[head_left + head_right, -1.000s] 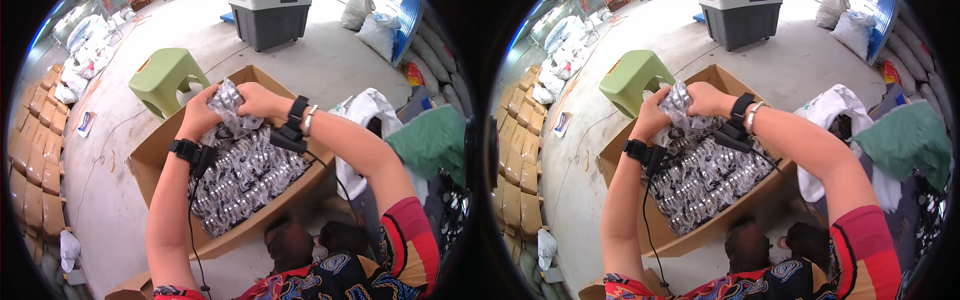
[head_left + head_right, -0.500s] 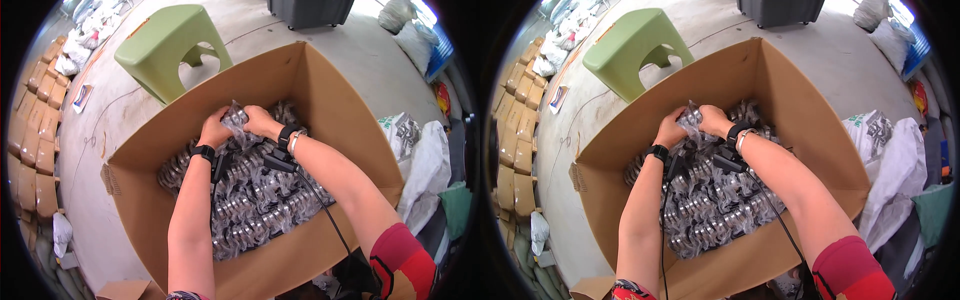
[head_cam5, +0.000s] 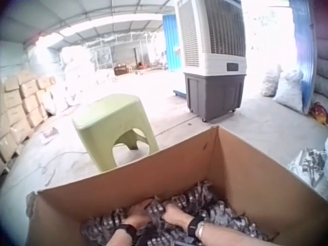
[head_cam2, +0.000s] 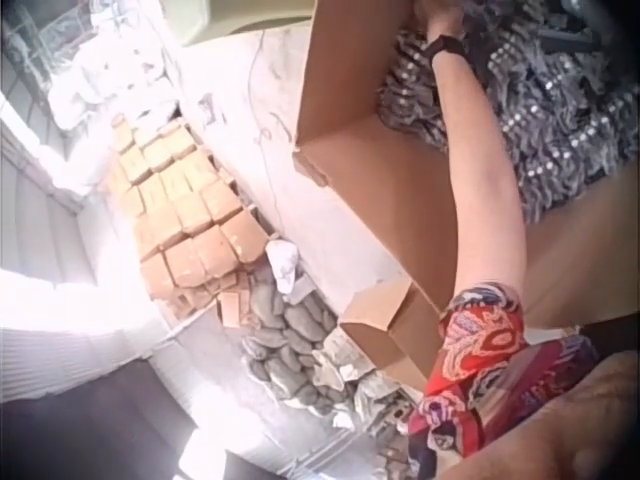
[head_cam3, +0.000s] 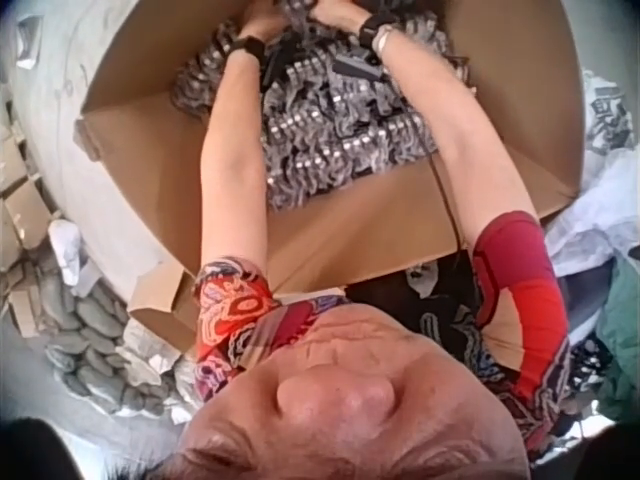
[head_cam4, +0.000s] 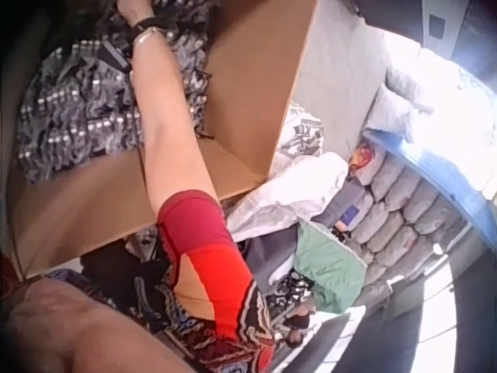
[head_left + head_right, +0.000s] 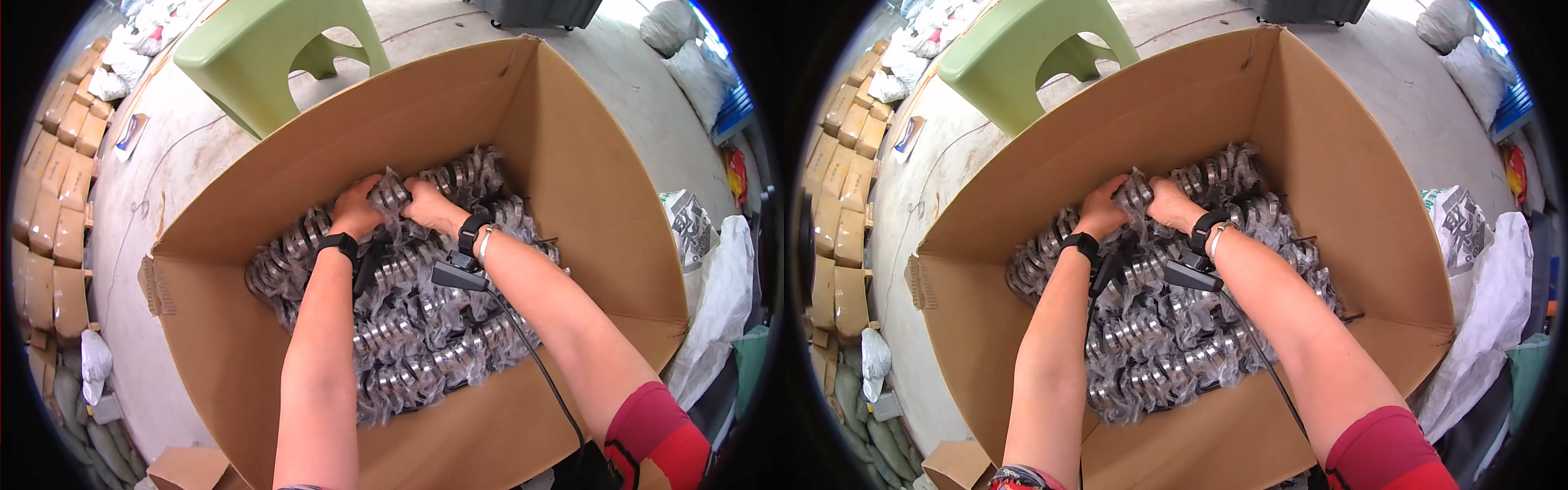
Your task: Packaging circular metal clamps into plastic bags and placing them into a large cardboard box.
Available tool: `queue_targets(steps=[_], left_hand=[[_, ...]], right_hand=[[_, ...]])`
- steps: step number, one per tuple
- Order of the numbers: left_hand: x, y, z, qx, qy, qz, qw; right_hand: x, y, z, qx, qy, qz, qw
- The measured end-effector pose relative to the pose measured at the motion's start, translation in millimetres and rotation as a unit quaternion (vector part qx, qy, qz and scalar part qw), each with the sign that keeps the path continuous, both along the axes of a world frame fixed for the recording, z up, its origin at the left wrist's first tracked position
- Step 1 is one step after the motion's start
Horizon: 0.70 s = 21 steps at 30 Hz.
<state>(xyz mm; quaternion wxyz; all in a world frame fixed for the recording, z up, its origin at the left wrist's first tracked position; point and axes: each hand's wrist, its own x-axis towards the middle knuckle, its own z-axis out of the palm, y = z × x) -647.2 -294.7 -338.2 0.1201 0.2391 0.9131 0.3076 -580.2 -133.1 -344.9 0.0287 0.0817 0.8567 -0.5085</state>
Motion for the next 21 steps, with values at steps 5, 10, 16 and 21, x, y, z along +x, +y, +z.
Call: queue_targets(steps=[5,10,16,21], left_hand=[[-4,-7,7,-0.049,-0.044,-0.001,0.998],[-3,-8,6,-0.067,0.009,-0.017,0.998],[22,-12,6,-0.185,0.199,-0.068,0.960],[17,-20,2,-0.284,0.190,-0.027,0.940]], right_hand=[[-2,-11,3,-0.033,-0.028,0.003,0.999],[-7,-15,-13,-0.049,-0.038,0.002,0.998],[-8,-26,-13,-0.003,-0.030,-0.028,0.999],[-10,-29,4,-0.006,-0.099,-0.004,0.995]])
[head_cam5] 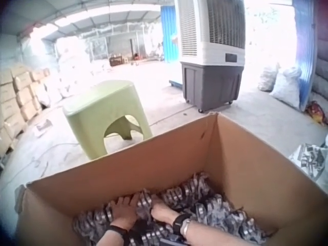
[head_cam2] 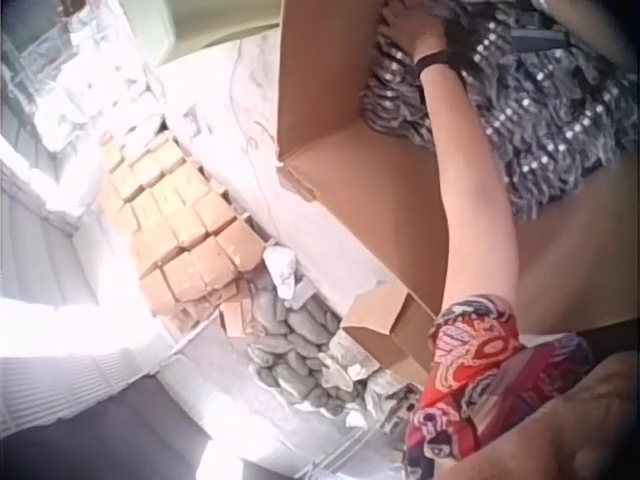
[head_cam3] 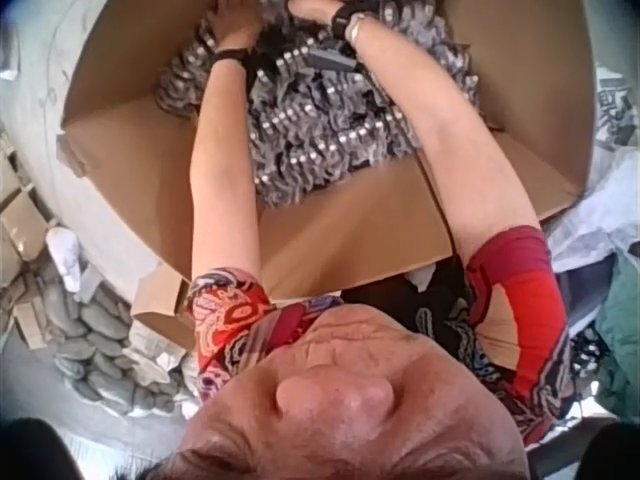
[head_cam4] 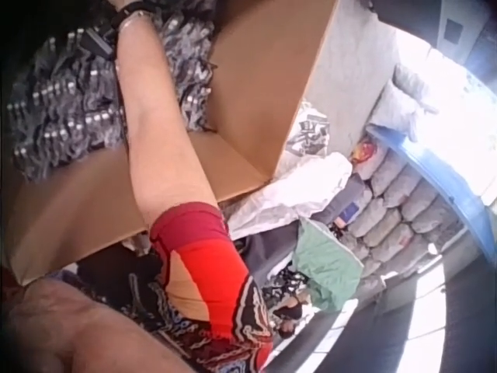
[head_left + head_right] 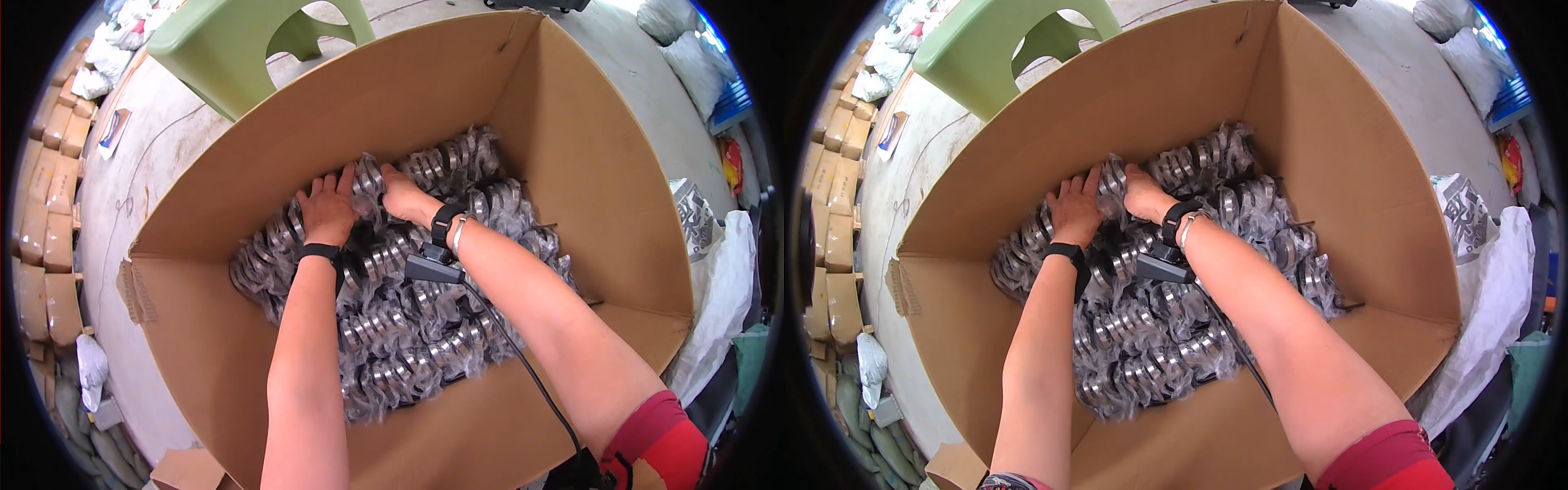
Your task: Packaging circular metal clamps into plastic bags and placing them into a large cardboard box.
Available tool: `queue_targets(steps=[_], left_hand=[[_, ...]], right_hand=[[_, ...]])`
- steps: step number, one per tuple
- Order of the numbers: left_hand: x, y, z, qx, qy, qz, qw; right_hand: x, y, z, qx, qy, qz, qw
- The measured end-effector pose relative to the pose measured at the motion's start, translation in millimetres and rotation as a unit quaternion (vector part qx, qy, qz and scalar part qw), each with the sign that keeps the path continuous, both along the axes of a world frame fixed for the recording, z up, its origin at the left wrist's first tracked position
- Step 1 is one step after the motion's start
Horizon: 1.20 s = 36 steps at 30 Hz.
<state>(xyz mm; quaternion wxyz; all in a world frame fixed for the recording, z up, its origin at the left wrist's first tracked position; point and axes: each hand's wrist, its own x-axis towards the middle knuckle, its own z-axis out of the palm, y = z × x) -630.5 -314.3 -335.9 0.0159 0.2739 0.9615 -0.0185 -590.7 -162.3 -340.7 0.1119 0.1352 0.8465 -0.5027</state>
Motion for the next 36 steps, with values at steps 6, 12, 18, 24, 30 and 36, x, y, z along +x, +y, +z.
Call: queue_targets(steps=[6,12,18,24,30,36], left_hand=[[11,4,-3,-0.018,0.049,0.012,0.999],[16,-3,2,0.046,0.019,0.026,0.998],[18,-3,18,0.052,0.033,0.004,0.998],[39,-6,51,0.124,0.061,-0.013,0.990],[68,8,122,0.271,0.035,-0.054,0.961],[154,51,240,0.421,-0.066,-0.223,0.877]], right_hand=[[-2,-4,-15,0.138,-0.030,0.017,0.990],[-2,-2,-14,0.118,-0.011,0.010,0.993],[-2,2,-16,0.114,0.076,-0.008,0.991],[16,28,31,0.146,0.115,0.003,0.983],[83,46,152,0.075,0.179,0.004,0.981],[225,47,311,-0.133,0.166,0.024,0.977]])
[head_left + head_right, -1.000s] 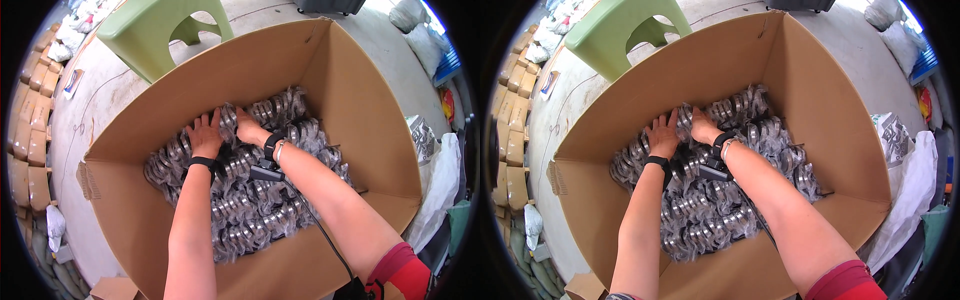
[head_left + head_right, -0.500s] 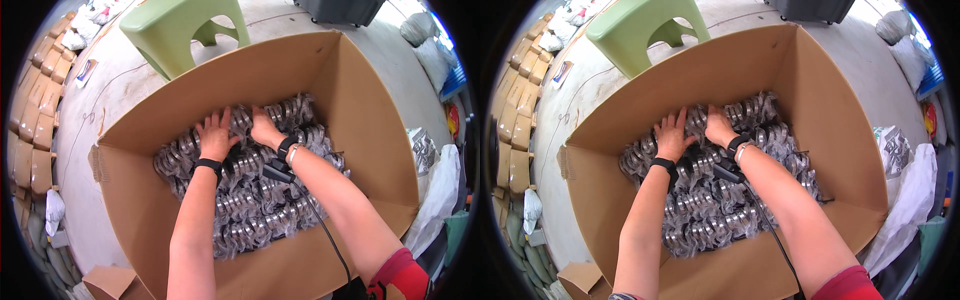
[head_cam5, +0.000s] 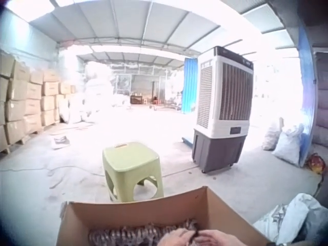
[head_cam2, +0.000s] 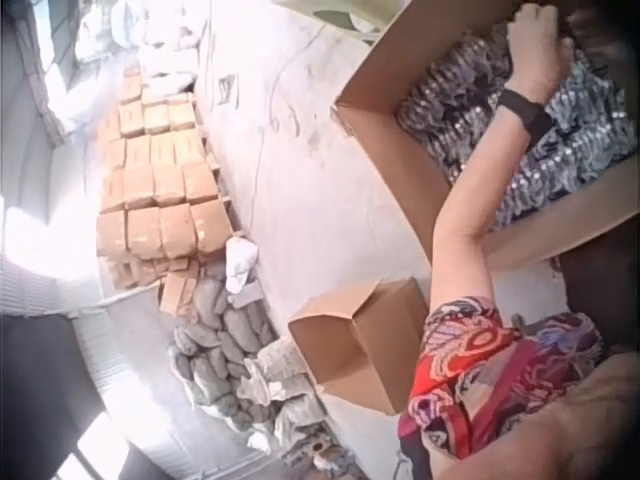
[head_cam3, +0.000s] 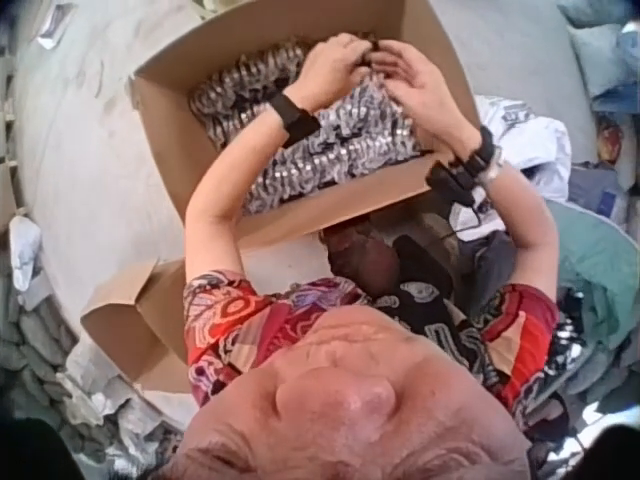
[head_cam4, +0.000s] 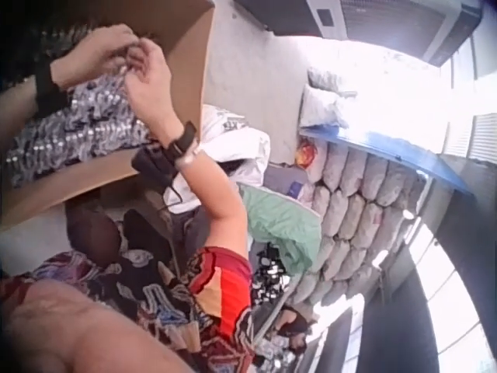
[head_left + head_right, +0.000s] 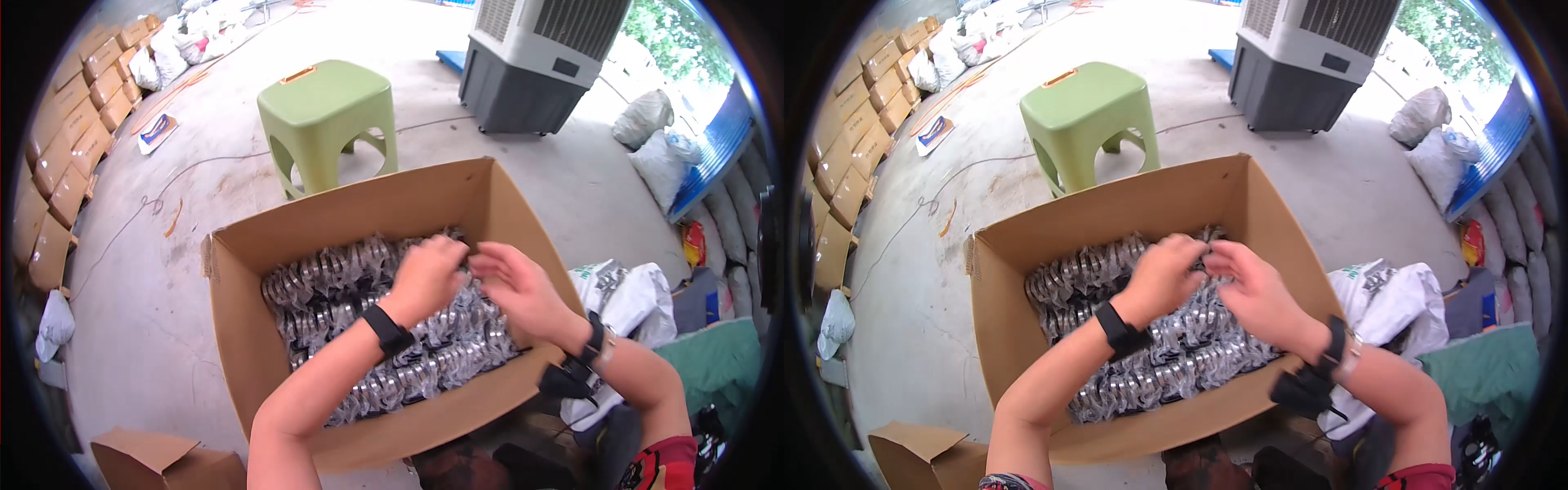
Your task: Packaging circular metal clamps into plastic bags and placing them into a large cardboard box.
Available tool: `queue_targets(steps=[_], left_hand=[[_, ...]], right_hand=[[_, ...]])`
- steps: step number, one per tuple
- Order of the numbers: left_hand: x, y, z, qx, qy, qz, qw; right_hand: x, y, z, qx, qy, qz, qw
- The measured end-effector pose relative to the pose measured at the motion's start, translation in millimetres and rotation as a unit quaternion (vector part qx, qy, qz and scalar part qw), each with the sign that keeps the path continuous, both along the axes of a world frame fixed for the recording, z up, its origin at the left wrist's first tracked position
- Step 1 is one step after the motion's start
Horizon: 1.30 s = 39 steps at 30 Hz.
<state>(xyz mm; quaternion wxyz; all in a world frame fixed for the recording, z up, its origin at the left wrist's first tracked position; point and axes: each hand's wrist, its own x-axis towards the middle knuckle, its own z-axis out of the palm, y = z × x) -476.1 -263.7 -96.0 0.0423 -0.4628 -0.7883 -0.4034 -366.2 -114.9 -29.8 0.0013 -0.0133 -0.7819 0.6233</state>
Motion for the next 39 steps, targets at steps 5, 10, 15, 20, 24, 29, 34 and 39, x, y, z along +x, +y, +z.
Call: queue_targets(steps=[5,10,15,20,24,29,34,39], left_hand=[[116,42,102,0.088,-0.030,-0.245,0.965],[221,67,179,0.081,-0.091,-0.412,0.903],[324,76,191,0.068,-0.194,-0.503,0.839],[477,125,160,0.006,-0.334,-0.518,0.788],[550,158,98,0.017,-0.352,-0.517,0.780],[586,170,76,0.121,-0.146,-0.493,0.849],[585,174,77,0.062,-0.151,-0.461,0.872],[588,172,82,0.079,-0.124,-0.476,0.867]], right_hand=[[167,11,125,-0.099,-0.008,-0.078,0.992],[329,7,180,-0.060,0.068,-0.252,0.964],[485,-25,182,-0.050,0.147,-0.447,0.881],[673,-59,138,0.011,0.106,-0.707,0.699],[771,-56,122,0.186,-0.021,-0.790,0.584],[853,11,97,0.457,-0.193,-0.742,0.451],[863,51,81,0.375,-0.412,-0.745,0.368],[895,60,50,0.376,-0.434,-0.770,0.279]])
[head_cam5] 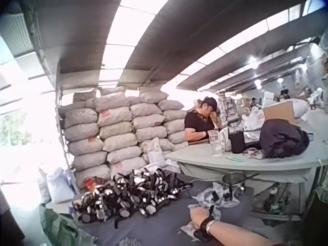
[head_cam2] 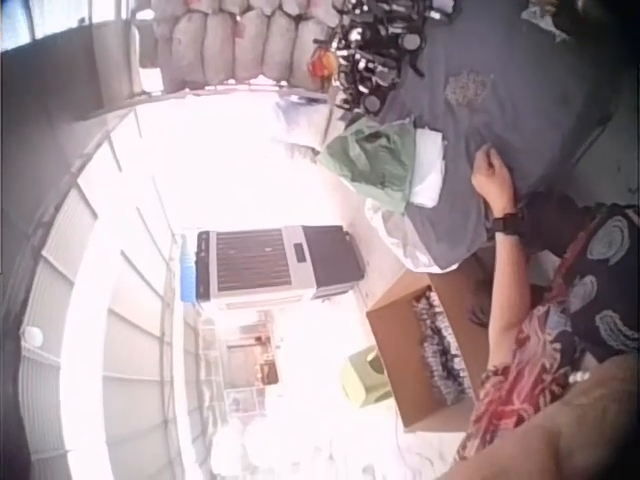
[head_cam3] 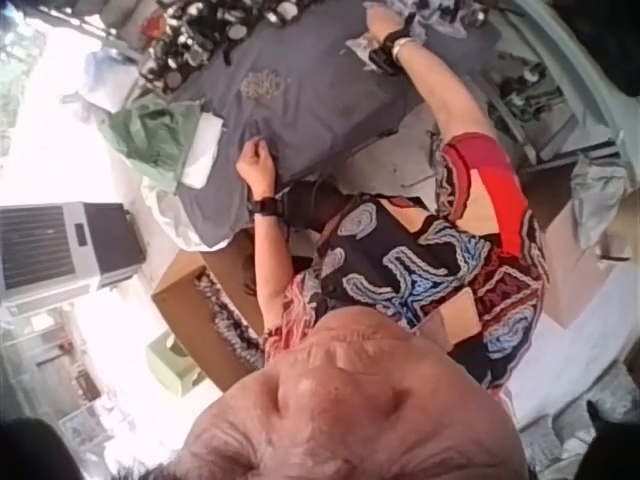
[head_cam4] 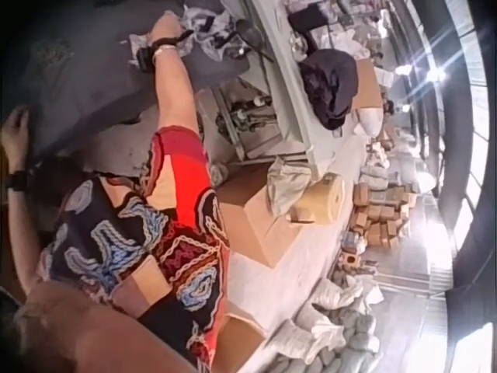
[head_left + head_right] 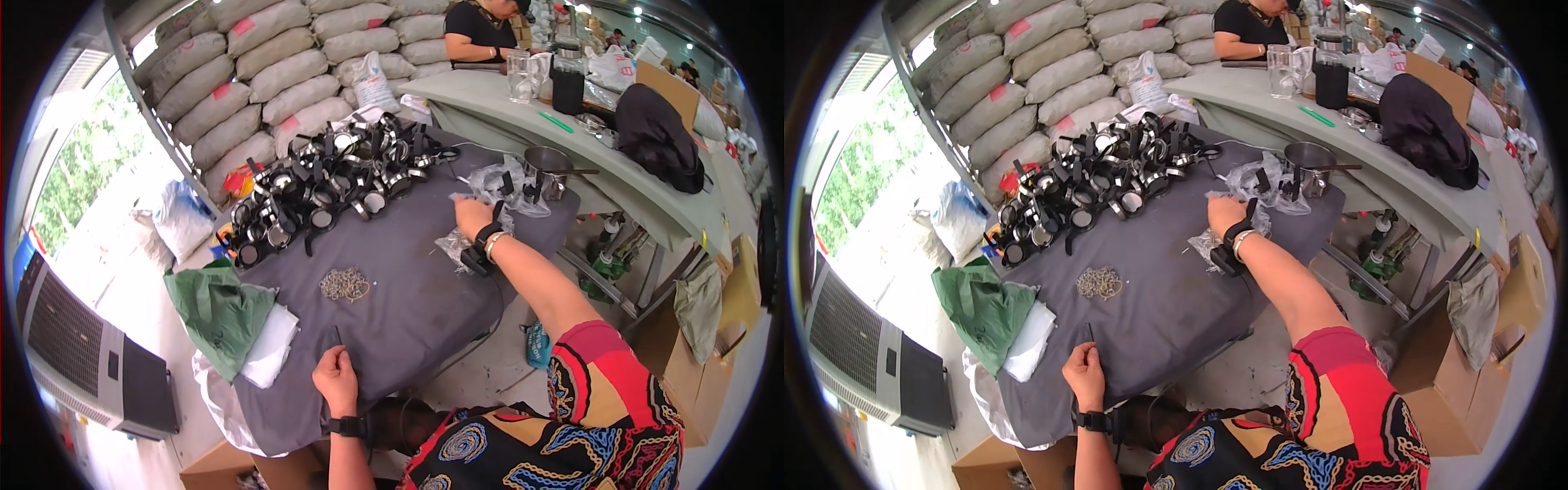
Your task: Packaging circular metal clamps into plastic bags and placing them into a large cardboard box.
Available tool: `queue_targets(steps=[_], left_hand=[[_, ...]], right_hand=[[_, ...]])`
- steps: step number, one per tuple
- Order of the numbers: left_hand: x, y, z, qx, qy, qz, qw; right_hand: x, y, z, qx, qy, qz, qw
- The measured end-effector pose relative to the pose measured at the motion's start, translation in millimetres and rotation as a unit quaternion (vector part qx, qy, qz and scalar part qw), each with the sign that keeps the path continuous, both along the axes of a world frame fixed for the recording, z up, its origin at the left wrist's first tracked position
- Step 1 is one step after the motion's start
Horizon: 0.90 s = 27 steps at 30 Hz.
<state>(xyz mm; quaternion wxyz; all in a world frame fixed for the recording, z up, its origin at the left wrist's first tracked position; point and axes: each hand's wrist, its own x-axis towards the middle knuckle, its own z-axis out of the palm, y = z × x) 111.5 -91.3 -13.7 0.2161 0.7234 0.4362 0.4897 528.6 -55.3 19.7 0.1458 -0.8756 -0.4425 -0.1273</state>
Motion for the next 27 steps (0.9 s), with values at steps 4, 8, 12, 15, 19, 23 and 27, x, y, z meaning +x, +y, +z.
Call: queue_targets(steps=[4,8,12,15,19,23,27], left_hand=[[-5,1,2,-0.014,0.007,0.012,1.000],[-1,-1,2,-0.027,-0.031,-0.008,0.999],[15,-14,13,-0.014,-0.013,0.028,0.999],[65,-35,47,0.104,0.049,-0.062,0.991],[113,-25,41,0.187,0.123,-0.119,0.967],[123,-11,26,0.163,0.109,-0.116,0.974],[131,-17,24,0.187,0.099,-0.099,0.972]], right_hand=[[8,-8,3,0.036,-0.011,0.038,0.999],[19,-27,2,0.126,0.023,0.084,0.988],[-60,-58,40,0.215,0.251,0.267,0.905],[-116,-70,18,0.145,0.339,0.366,0.855],[-151,-73,-2,0.122,0.416,0.461,0.775],[-114,-55,31,-0.144,0.332,0.556,0.749],[-26,-2,41,0.090,-0.041,0.257,0.961]])
